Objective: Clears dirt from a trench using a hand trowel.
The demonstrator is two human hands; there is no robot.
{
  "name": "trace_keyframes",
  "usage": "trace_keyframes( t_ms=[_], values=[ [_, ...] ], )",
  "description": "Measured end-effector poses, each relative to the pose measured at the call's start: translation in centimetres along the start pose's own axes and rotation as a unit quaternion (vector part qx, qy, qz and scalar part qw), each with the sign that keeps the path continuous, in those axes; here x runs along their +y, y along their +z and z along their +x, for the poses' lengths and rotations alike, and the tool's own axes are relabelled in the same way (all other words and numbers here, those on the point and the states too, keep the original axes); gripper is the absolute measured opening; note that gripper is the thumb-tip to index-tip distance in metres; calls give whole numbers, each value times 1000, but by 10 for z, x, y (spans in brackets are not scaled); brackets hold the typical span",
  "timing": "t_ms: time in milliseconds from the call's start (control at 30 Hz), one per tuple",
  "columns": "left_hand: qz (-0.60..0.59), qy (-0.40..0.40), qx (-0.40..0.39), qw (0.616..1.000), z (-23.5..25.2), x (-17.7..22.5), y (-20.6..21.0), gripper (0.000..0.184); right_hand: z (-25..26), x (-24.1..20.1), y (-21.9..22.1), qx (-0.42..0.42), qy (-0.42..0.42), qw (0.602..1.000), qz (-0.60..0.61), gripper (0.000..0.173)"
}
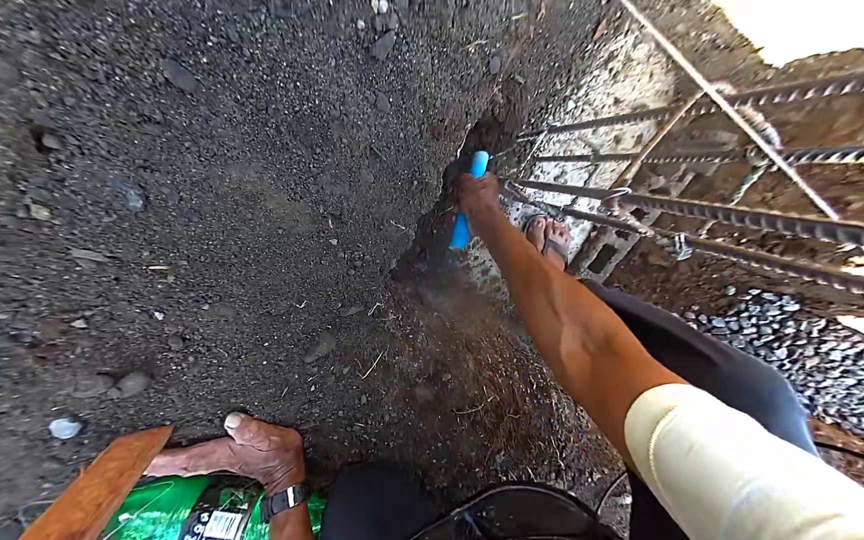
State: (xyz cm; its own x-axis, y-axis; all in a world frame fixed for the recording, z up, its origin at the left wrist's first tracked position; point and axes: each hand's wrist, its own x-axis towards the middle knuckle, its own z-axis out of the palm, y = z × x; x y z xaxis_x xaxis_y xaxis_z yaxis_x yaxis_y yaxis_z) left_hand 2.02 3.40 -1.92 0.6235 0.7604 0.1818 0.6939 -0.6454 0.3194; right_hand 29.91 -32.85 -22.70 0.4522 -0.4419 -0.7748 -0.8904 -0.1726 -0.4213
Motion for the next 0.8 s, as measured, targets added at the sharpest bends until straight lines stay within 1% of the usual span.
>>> trace_keyframes(
  t_ms=[100,167,233,333,467,567,700,800],
  values=[
    [5,7,2,1000,3,0,-2,105,6,-16,1,0,1,1000,31,31],
    [6,11,6,1000,2,-1,0,104,19,-28,-4,-2,14,999,31,32],
    [5,13,6,1000,1,-1,0,105,27,-29,-8,-5,13,999,36,32],
    [1,15,10,1000,2,2,-1,106,24,-21,-9,-18,-5,997,78,27],
    [9,18,11,1000,1,2,-2,105,8,-9,-10,-35,-36,993,109,26],
    [8,22,14,1000,2,1,-1,105,-8,-3,-9,-29,-41,993,103,26],
    [16,24,10,1000,2,-1,-3,105,-34,6,-8,-33,-22,996,84,30],
    [13,29,13,999,2,-3,-3,105,-49,23,-7,-57,-18,994,89,30]
  ],
)
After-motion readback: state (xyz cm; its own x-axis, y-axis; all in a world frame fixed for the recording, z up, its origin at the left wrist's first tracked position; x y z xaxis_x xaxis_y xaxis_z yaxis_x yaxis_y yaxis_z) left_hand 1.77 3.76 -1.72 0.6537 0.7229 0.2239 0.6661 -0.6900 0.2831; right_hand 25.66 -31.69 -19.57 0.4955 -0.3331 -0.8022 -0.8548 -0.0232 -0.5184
